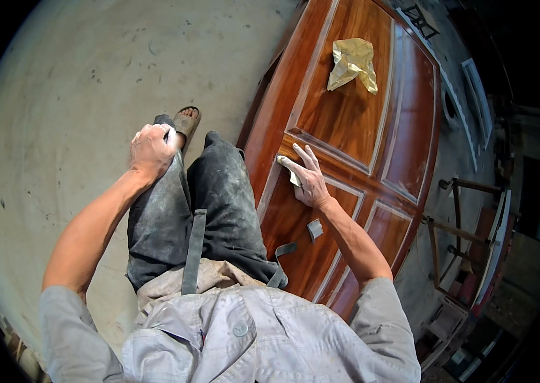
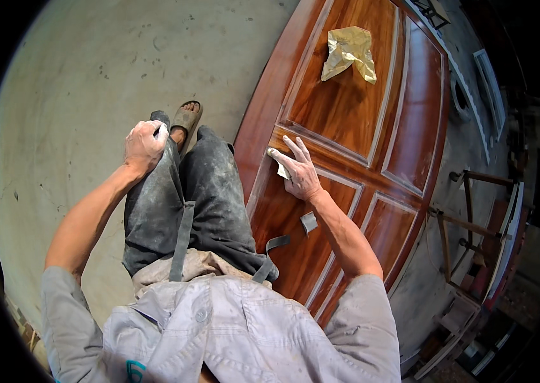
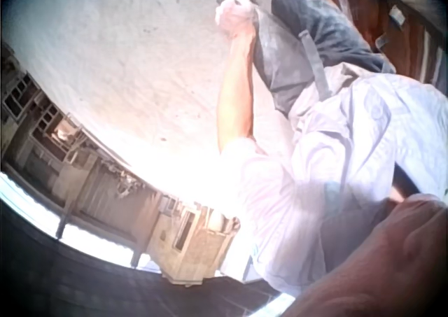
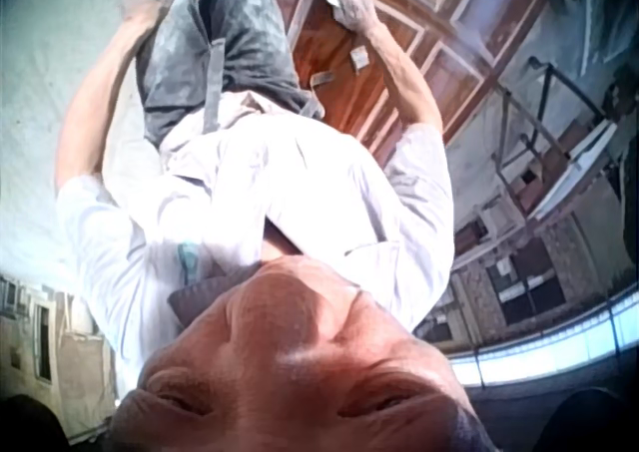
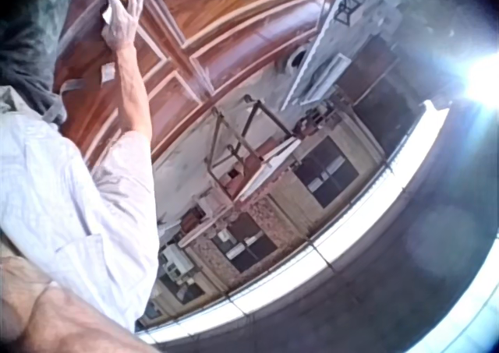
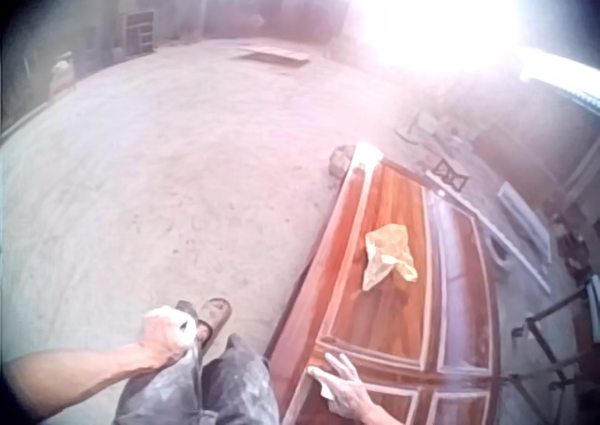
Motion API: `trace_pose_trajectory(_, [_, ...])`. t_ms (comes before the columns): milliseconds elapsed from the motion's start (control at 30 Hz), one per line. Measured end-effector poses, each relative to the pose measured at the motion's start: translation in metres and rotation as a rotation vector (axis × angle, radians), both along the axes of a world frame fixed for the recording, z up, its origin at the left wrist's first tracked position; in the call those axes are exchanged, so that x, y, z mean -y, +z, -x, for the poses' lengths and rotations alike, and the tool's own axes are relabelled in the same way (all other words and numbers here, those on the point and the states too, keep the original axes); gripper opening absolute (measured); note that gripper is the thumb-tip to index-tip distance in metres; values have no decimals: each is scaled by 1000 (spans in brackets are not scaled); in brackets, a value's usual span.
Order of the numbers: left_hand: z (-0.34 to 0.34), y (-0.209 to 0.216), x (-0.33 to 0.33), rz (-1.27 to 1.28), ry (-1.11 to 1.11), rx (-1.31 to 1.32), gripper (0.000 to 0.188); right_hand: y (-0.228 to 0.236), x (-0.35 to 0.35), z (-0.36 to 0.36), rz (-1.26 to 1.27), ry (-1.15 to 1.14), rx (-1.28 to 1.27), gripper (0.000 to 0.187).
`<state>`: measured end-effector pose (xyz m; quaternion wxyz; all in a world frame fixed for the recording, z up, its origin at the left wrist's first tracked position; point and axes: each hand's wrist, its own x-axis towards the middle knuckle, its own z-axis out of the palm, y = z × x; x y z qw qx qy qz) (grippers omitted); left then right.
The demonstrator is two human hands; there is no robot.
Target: The person is polishing a large wooden cabinet using a cloth and a small pad. They repeatedly wipe the surface and edges of the cabinet, occasionally dipping the cloth into a bucket of liquid.
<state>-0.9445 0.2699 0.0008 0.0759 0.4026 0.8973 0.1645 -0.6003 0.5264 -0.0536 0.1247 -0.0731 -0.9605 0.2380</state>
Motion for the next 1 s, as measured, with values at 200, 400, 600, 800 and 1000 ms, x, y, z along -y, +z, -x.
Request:
trace_pose_trajectory(200, [2,3,8,-1,67,32,28,8,-16,-55,-62,-34,114,69])
trace_pose_trajectory(400, [-5,3,-6,12,-7,-8,30,5,11,-15,3,-36,51,69])
trace_pose_trajectory(600, [0,3,-1,-10,47,29,26,9,4,-43,-2,-104,67,65])
trace_pose_trajectory(800, [1,8,6,7,17,17,27,16,-6,-39,-70,-14,161,72])
trace_pose_trajectory(1000, [-5,13,-5,21,9,31,31,6,15,-5,-36,-20,87,75])
